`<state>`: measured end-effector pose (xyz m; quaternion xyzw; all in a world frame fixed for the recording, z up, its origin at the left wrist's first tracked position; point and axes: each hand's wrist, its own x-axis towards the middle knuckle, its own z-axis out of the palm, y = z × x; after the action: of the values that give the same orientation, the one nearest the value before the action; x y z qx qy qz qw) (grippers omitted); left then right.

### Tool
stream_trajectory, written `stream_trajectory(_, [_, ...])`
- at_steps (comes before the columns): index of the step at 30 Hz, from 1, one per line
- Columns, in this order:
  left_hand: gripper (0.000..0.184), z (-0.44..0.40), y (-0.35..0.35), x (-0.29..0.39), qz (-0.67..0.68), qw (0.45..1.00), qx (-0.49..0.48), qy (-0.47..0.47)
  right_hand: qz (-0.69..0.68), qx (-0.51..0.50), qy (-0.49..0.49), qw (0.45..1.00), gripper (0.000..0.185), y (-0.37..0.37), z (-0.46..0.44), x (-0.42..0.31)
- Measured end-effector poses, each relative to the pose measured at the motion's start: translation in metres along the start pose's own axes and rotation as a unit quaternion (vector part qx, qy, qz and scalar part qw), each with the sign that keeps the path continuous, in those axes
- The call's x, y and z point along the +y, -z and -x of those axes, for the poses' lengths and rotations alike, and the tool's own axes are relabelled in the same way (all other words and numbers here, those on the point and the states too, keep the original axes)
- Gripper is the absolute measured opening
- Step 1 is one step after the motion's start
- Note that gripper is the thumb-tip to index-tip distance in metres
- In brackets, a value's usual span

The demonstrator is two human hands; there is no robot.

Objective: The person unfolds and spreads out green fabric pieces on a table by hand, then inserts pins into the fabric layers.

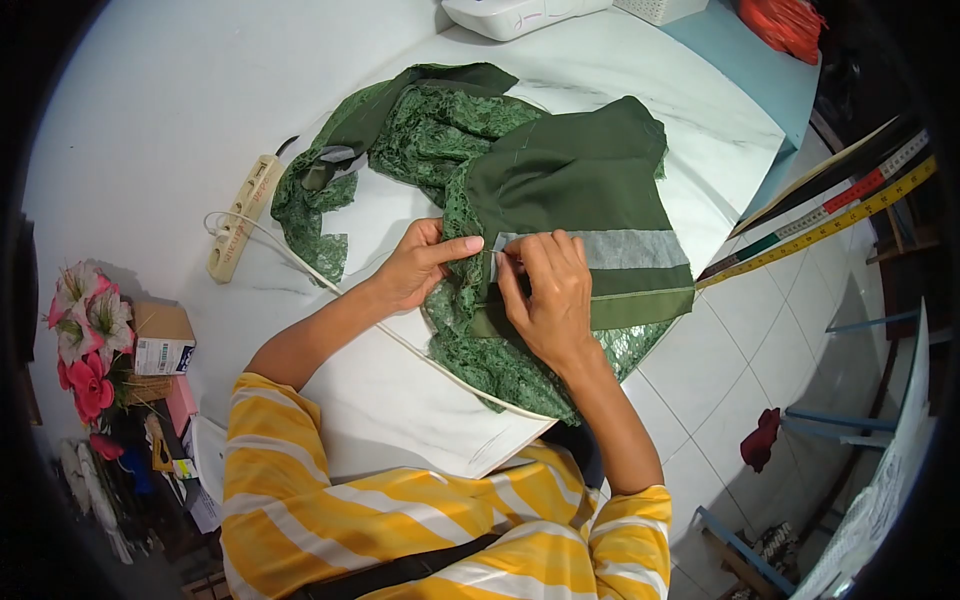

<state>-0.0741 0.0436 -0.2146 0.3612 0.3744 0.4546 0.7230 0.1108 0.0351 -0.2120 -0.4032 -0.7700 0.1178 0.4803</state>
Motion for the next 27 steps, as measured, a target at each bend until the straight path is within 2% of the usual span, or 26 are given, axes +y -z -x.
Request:
stream_trajectory(3, [0.018,-0.0021,0.0035,-0.0023,-0.003,1.0,-0.007,0.005,-0.007,-0.011,0.004,1.0,0.008,-0.0003,-0.0004,0.0003])
stream_trajectory(9, [0.019,-0.0011,0.0011,0.0,0.002,1.0,0.0,0.007,0.017,0.014,-0.001,1.0,0.008,0.0027,-0.0016,-0.0009])
stream_trajectory(13, [0.01,-0.0002,-0.0035,0.0018,0.008,1.0,0.011,0.002,0.026,0.019,0.013,0.999,0.008,0.0024,-0.0024,-0.0003])
stream_trajectory(27, [0.009,-0.0002,-0.004,0.0015,0.004,1.0,0.016,0.003,0.044,0.01,0.014,0.999,0.009,0.0031,-0.0015,-0.0003])
